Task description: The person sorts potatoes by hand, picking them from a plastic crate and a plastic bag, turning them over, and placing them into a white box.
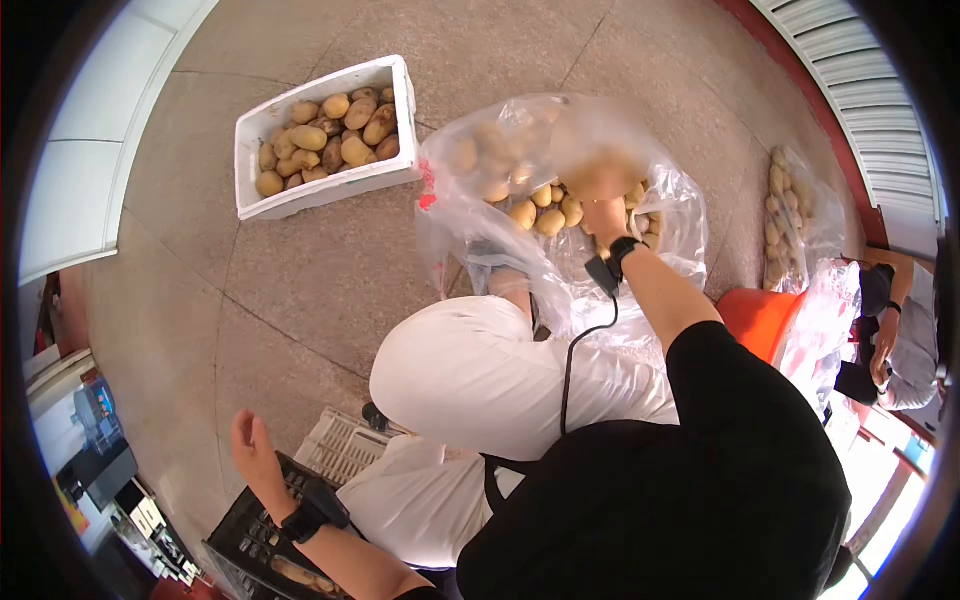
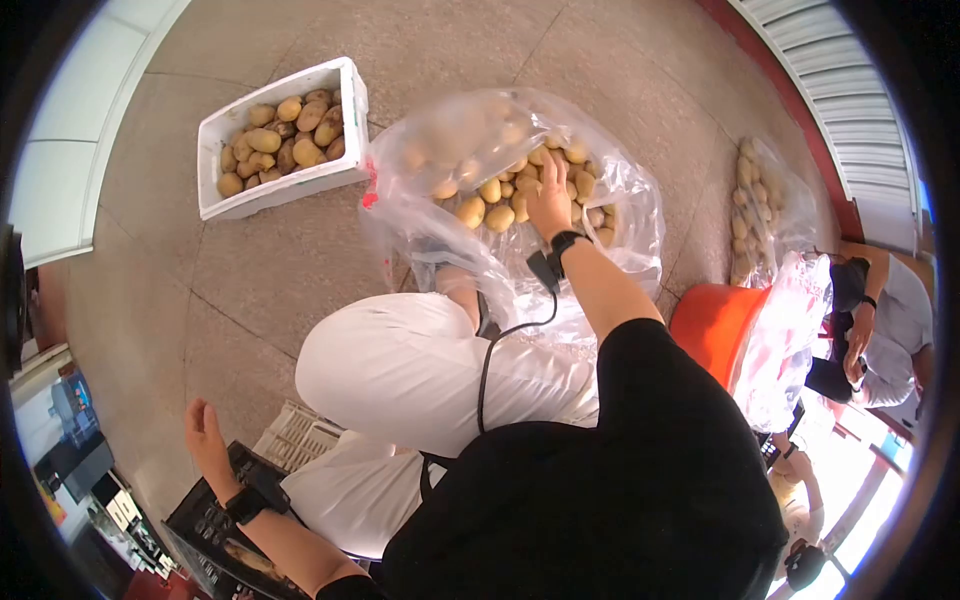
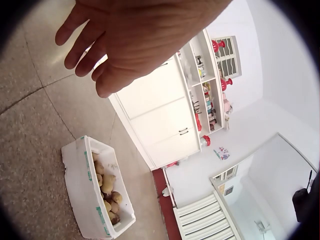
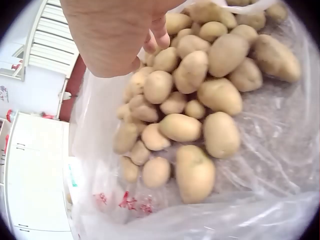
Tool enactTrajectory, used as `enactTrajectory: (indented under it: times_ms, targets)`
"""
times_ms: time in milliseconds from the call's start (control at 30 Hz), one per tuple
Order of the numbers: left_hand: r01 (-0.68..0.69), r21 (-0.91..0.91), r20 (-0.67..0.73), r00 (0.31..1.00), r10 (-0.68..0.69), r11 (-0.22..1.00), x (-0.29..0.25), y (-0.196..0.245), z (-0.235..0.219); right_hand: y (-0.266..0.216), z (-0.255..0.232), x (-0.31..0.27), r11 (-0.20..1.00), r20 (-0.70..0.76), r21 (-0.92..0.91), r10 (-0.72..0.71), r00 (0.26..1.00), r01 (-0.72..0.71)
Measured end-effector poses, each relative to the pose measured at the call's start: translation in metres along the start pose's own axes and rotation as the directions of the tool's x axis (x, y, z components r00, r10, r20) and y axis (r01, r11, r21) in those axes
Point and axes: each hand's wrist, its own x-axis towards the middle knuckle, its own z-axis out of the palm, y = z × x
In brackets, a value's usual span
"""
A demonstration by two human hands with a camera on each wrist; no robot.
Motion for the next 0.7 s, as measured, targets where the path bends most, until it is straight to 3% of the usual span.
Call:
enactTrajectory:
  times_ms: [33,100,133,200,333,400,567,633,667,700]
  targets:
    - [-0.003,-0.001,0.009,1.0,0.003,1.0,0.001,0.0,0.001,0.018,0.003,-0.021,0.998,-0.031,-0.068,-0.009,0.999,0.007]
    - [-0.016,-0.022,-0.015,1.0,0.015,1.0,0.0,-0.001,0.002,0.049,-0.002,-0.048,0.967,0.182,-0.139,0.235,0.955,-0.211]
    - [-0.017,-0.022,-0.011,1.0,0.017,1.0,0.0,-0.002,0.002,0.057,-0.005,-0.061,0.966,0.18,-0.143,0.239,0.954,-0.215]
    - [-0.009,-0.011,-0.016,1.0,0.009,1.0,0.001,-0.003,0.003,0.07,-0.007,-0.08,0.881,0.193,-0.226,0.458,0.868,-0.415]
    - [-0.002,0.002,-0.016,1.0,0.002,1.0,0.002,-0.006,0.004,0.094,0.001,-0.094,0.84,0.22,-0.227,0.537,0.814,-0.493]
    - [-0.013,0.015,-0.011,1.0,0.013,1.0,0.004,-0.011,0.004,0.094,0.008,-0.089,0.807,0.147,-0.153,0.59,0.794,-0.571]
    - [-0.005,0.014,-0.001,1.0,0.005,1.0,0.004,-0.009,0.004,0.104,0.028,-0.076,0.787,0.119,-0.08,0.617,0.778,-0.612]
    - [-0.005,0.014,0.003,1.0,0.005,1.0,0.005,-0.006,0.005,0.107,0.034,-0.078,0.705,0.093,0.066,0.701,0.707,-0.707]
    - [0.011,0.028,-0.002,1.0,-0.011,1.0,0.004,-0.003,0.005,0.116,0.039,-0.08,0.704,0.092,0.065,0.701,0.707,-0.707]
    - [0.027,0.041,-0.008,1.0,-0.027,0.999,0.005,-0.001,0.006,0.124,0.044,-0.082,0.735,0.204,0.042,0.657,0.726,-0.677]
